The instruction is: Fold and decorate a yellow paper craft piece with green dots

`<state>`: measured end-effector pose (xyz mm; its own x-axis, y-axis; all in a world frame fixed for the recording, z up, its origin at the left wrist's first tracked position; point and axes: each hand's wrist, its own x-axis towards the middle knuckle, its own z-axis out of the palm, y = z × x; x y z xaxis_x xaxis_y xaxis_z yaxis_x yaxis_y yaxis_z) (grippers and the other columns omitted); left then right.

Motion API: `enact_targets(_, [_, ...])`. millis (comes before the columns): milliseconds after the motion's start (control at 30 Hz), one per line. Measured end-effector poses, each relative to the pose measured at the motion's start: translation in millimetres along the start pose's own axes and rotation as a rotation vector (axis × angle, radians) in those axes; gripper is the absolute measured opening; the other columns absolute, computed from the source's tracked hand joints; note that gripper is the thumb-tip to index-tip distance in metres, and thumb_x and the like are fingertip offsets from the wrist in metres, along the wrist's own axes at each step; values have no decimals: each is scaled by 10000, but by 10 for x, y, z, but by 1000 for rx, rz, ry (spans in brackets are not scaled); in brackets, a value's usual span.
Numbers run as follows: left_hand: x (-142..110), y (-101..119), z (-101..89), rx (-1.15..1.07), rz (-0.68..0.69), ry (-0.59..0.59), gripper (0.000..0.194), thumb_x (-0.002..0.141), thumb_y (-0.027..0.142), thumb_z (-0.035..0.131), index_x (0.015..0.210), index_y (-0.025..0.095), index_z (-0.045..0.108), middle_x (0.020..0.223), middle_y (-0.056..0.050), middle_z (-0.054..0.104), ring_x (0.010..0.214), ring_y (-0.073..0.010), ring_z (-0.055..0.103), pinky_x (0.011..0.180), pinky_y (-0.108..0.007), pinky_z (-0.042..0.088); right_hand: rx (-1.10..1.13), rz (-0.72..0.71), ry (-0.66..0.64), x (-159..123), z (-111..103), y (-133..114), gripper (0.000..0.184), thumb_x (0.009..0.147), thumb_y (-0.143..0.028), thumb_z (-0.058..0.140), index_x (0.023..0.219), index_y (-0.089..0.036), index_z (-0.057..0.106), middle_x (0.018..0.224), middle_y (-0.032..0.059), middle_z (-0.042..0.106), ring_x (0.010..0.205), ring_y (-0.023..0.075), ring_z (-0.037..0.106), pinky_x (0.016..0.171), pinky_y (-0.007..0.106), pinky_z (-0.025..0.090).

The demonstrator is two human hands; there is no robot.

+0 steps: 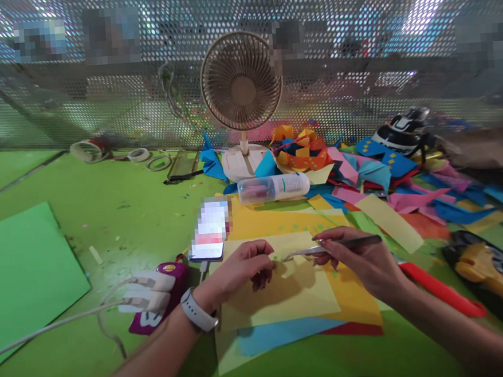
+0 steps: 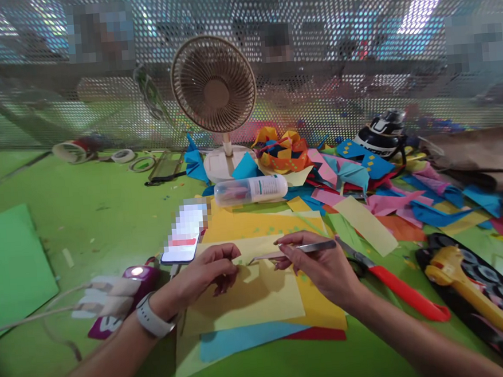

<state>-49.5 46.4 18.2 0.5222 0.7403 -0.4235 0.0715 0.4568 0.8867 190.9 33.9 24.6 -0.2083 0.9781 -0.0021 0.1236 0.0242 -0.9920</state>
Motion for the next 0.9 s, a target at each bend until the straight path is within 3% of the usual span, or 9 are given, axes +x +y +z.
enact_targets(300, [-3, 5, 21, -8, 16, 16, 162, 697, 265, 592, 771, 173, 481, 524, 49, 556, 429, -68, 472, 414, -167, 342, 126, 29, 14, 1, 2, 71, 201, 822, -333, 645, 928, -163, 631, 764, 75, 734, 671, 193, 700, 536, 243, 505])
enact_targets(900, [25, -60, -11, -33, 60, -44, 148, 743, 224, 605, 772, 173, 468, 569, 38, 596, 459, -67, 518, 456, -169, 391, 105, 33, 31, -12, 27, 71, 220, 807, -358, 658, 908, -163, 639, 755, 70, 728, 660, 197, 701, 524, 242, 515])
